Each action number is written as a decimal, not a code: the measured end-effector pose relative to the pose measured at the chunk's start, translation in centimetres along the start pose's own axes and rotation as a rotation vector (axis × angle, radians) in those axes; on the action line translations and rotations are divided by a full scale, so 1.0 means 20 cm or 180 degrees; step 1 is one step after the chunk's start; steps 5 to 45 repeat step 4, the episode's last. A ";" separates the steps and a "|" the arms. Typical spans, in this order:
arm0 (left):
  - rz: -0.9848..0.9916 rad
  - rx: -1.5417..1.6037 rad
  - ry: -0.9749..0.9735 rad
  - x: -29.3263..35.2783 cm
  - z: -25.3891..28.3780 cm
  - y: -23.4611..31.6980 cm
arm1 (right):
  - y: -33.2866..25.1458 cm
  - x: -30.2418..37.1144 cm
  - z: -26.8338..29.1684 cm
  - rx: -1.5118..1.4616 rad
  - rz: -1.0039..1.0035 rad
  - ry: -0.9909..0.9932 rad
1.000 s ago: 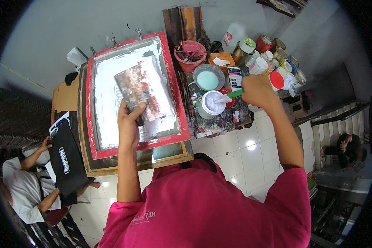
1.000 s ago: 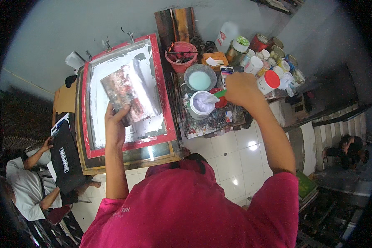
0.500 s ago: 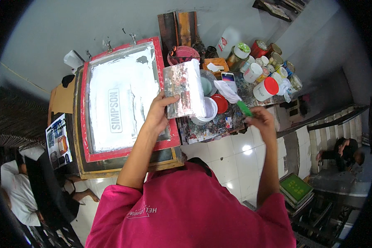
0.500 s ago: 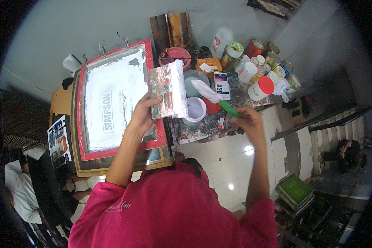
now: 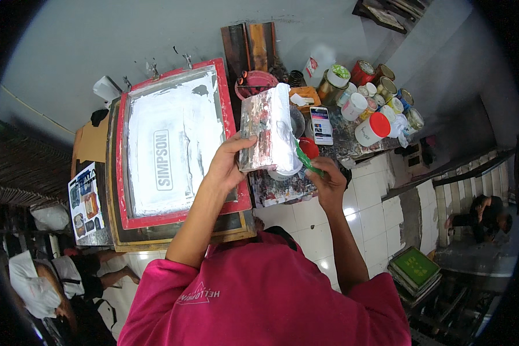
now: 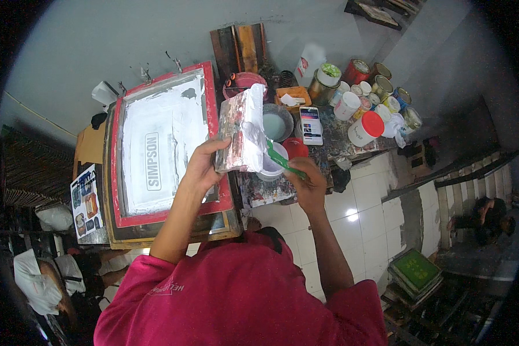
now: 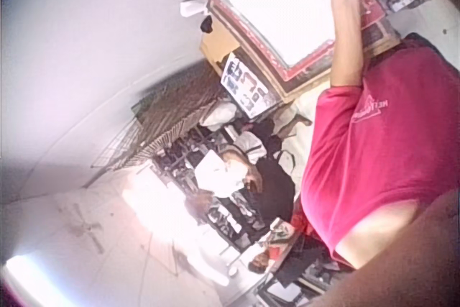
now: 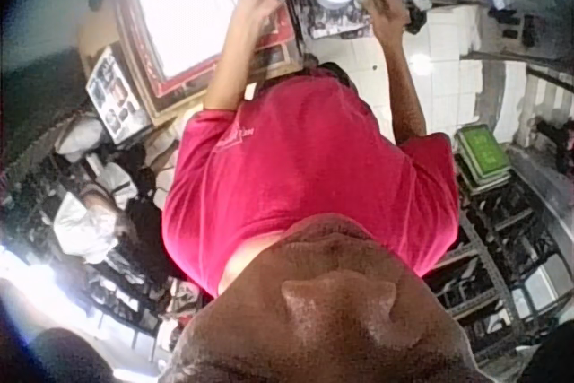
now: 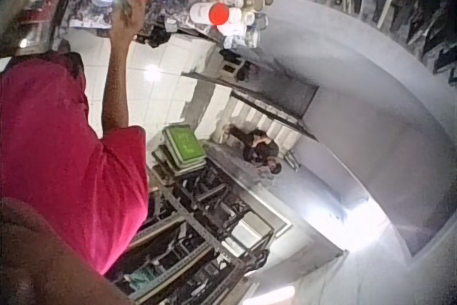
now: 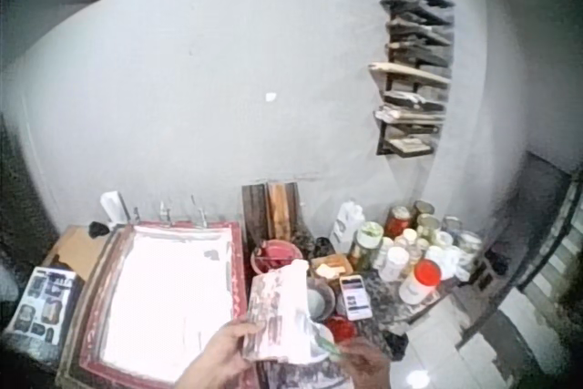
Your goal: The person performs screen printing on black tote bags by placing a bag on the printing board, lowering the screen, applying white ink with a squeegee, and then removing the printed bag to let it dry.
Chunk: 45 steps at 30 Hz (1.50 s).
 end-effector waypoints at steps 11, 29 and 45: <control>0.0024 0.0064 -0.0017 -0.01 0.01 -0.01 | -0.01 0.02 0.05 0.0356 0.0186 -0.0136; 0.0024 0.0064 -0.0017 -0.01 0.01 -0.01 | -0.01 0.02 0.05 0.0356 0.0186 -0.0136; 0.0024 0.0064 -0.0017 -0.01 0.01 -0.01 | -0.01 0.02 0.05 0.0356 0.0186 -0.0136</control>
Point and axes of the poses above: each hand's wrist, its own x-axis away from the middle knuckle, its own z-axis out of the back of the hand, y = z × x, the point moved 5 cm from there along -x, towards the middle knuckle, and after that the axes turned 1 degree about z, right-handed, at the moved point
